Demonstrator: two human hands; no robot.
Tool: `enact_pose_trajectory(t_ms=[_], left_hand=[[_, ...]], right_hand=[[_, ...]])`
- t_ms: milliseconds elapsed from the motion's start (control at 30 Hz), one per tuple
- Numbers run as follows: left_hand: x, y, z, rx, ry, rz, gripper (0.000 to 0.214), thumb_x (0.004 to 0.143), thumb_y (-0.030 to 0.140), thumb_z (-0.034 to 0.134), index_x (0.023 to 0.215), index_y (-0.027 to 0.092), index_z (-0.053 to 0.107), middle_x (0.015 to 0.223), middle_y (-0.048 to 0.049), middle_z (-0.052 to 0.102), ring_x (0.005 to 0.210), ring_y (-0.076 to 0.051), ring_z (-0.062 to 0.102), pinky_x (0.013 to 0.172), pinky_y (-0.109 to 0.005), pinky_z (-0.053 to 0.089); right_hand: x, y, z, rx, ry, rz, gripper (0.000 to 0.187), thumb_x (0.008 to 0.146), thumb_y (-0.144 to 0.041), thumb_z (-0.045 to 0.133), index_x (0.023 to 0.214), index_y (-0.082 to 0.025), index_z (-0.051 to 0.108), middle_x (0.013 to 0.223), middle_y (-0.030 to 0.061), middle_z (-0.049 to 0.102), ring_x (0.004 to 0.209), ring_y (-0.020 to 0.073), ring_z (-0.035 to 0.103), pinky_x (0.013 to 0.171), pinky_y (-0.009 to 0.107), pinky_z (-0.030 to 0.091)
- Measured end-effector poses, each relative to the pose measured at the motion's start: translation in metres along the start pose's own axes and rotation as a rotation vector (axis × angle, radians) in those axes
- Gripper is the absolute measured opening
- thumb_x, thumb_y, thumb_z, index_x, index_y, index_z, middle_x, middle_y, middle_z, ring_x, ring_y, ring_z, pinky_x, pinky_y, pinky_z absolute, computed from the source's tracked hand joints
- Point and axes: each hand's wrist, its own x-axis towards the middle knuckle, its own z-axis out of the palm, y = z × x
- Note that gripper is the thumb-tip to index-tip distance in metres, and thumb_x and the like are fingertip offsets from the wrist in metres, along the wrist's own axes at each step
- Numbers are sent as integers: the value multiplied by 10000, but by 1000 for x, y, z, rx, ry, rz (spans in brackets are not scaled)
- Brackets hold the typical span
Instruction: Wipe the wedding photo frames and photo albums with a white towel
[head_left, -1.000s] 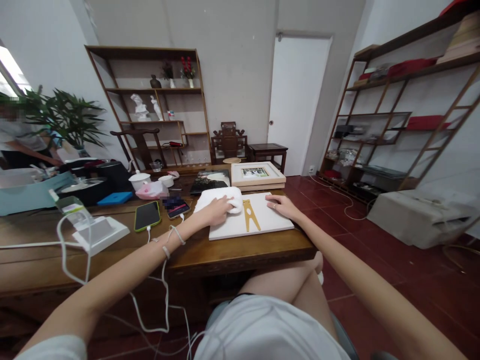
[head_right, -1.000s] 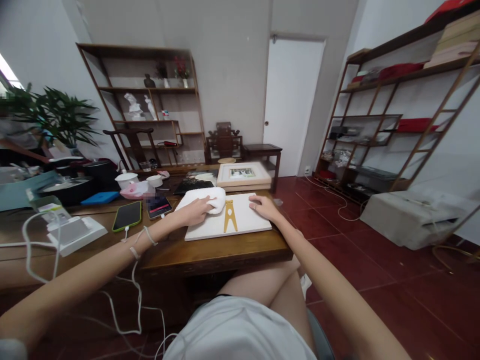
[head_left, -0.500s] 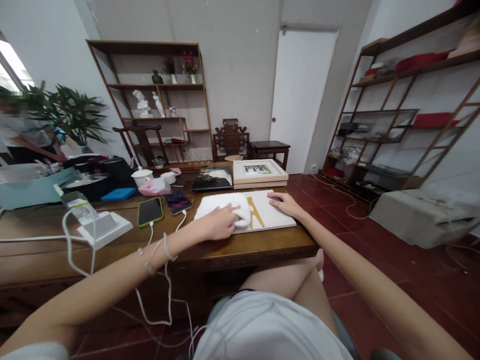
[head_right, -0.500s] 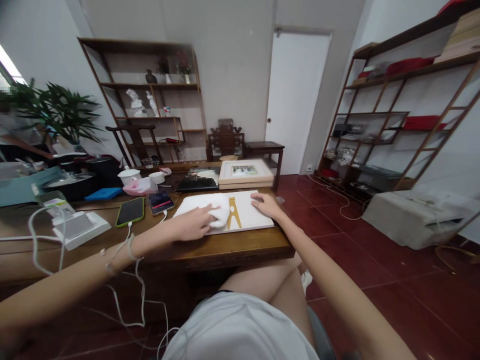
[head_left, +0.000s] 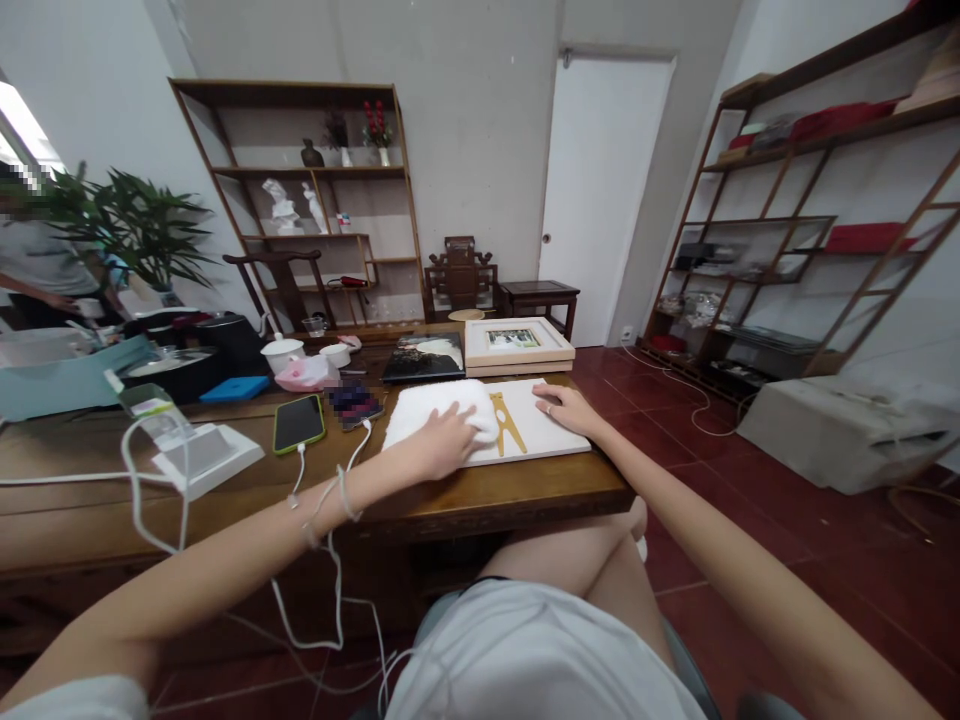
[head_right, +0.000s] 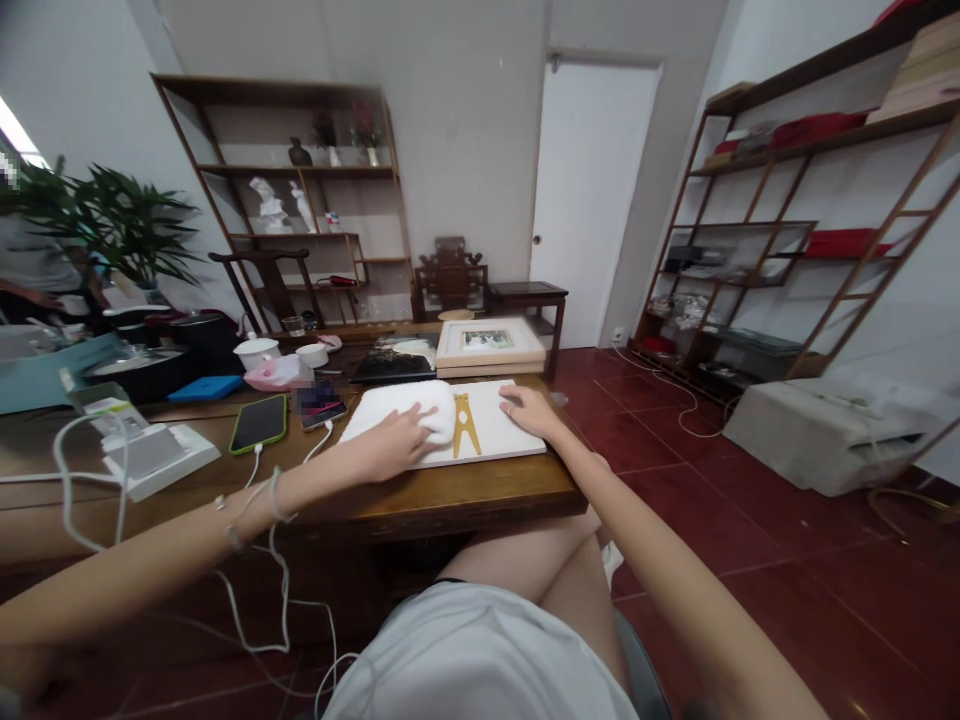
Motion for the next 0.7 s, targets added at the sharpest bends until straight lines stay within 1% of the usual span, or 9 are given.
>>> enact_pose_trajectory(t_ms=[67,133,233,300,367,433,533,633,700], left_hand=[[-25,24,-8,43,-17,17,359,892,168,306,1089,179,605,1385,-159,373,1253,-346,353,920,-517,371],[-45,42,-15,65,-27,60,325,875,170,343,1036,154,625,1393,-163,360,1259,-358,341,923,-501,375],[-52,47,-24,26,-32,90,327,894,212,327,998,146,629,1372,-160,394,1227,-331,396,920,-453,386],[-40,34,-26,-29,-43,68,365,920,262,284,1001,145,620,1256,-160,511,1097,-281,520,876,-397,416],[-18,11,-25,-76,-49,23,404,930,322,263,987,130,614,1044,-145,623,900,-235,602,790,-342,444],[7,-16,-23,-89,-6,1,440,935,346,239,956,115,614,945,-132,646,830,-220,604,753,-314,438],[40,-46,-23,-112,36,-50,461,929,399,245,932,110,605,932,-124,645,816,-214,591,746,-293,420],[63,-56,-28,-138,-4,-119,484,922,432,247,935,99,597,943,-133,641,796,-209,587,719,-277,412],[77,-53,-30,-144,-20,-92,501,919,446,244,924,92,599,950,-138,639,782,-203,584,701,-271,411]], right_hand=[[0,0,0,-16,-7,-5,302,733,-236,573,1016,-201,671,1200,54,612,1176,231,515,1056,397,324],[0,0,0,-31,-7,-10,307,738,-238,566,1022,-185,670,1202,68,610,1168,234,521,1055,395,326],[0,-1,-1,-33,-6,-10,306,736,-244,568,1018,-188,673,1197,68,613,1161,236,527,1055,399,325],[0,-1,-1,-31,-5,-4,301,736,-244,569,1015,-201,674,1195,57,615,1163,234,525,1056,401,324],[0,-2,-1,-37,-8,-2,300,739,-237,566,1018,-203,672,1197,54,614,1169,230,521,1058,400,321],[0,-2,-1,-44,-10,-1,299,742,-230,563,1019,-199,671,1198,56,613,1171,227,519,1059,398,320],[0,-2,-1,-37,-5,-3,297,742,-233,563,1015,-194,673,1201,60,611,1171,228,520,1058,395,323],[0,0,0,-24,0,-6,297,738,-235,568,1012,-190,675,1203,65,609,1171,233,519,1059,397,321],[0,0,0,-23,-5,-6,301,737,-232,570,1015,-184,673,1201,70,610,1169,235,520,1059,399,320]])
